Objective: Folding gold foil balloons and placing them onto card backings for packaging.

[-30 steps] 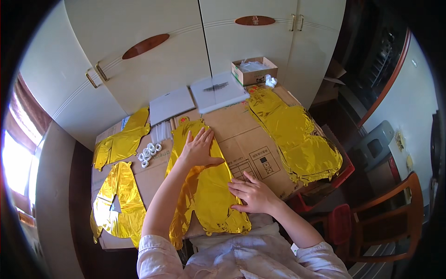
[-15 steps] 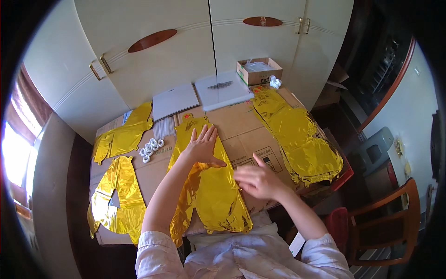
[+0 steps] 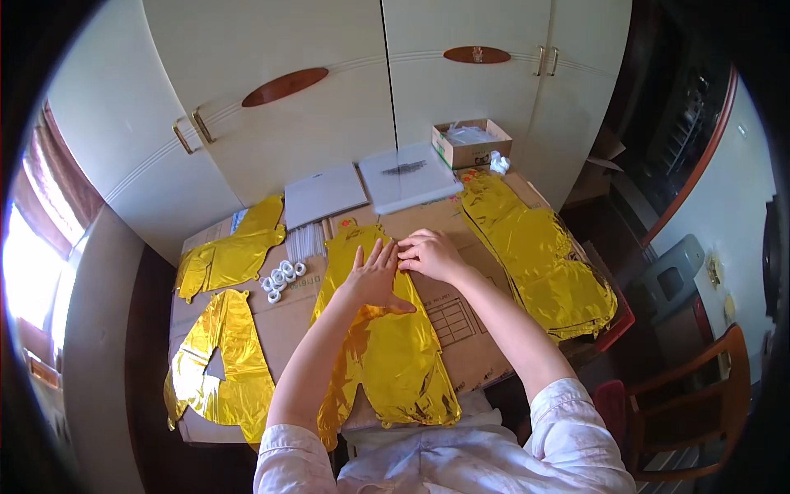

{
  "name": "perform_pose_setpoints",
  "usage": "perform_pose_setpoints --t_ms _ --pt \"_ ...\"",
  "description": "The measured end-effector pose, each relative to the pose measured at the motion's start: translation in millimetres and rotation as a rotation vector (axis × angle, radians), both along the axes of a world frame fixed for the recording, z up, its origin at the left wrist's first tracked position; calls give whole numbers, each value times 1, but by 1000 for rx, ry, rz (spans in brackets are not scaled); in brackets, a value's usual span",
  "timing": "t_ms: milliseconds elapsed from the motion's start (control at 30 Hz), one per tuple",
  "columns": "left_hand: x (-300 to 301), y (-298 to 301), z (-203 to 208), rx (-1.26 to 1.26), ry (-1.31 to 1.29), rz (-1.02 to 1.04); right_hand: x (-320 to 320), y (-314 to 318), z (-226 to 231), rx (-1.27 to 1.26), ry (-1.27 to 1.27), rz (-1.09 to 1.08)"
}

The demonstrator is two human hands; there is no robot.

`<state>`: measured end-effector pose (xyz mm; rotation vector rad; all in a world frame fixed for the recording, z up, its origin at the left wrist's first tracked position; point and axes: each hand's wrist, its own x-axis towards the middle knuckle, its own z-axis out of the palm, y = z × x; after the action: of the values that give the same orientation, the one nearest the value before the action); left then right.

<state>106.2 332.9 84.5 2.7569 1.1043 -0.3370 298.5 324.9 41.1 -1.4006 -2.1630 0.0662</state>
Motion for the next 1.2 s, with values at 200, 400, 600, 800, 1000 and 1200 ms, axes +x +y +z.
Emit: perform_pose_setpoints --t_ms 200,400,600,800,1000,1200 --pt "-5 2 -9 57 -36 -16 0 -8 -7 -123 -16 -37" --pt "-5 4 -11 46 -36 -9 3 -15 13 -367 -155 -39" --pt "-3 5 -10 42 -27 -8 -3 -33 32 -528 -285 -55" --pt "-3 6 -11 38 -13 -4 -18 -57 54 -660 -413 -93" --pt "-2 6 -12 40 -18 -9 -21 -73 60 -727 -479 -77" --pt "-3 4 -9 38 -17 -14 -26 -91 65 -761 -538 -58"
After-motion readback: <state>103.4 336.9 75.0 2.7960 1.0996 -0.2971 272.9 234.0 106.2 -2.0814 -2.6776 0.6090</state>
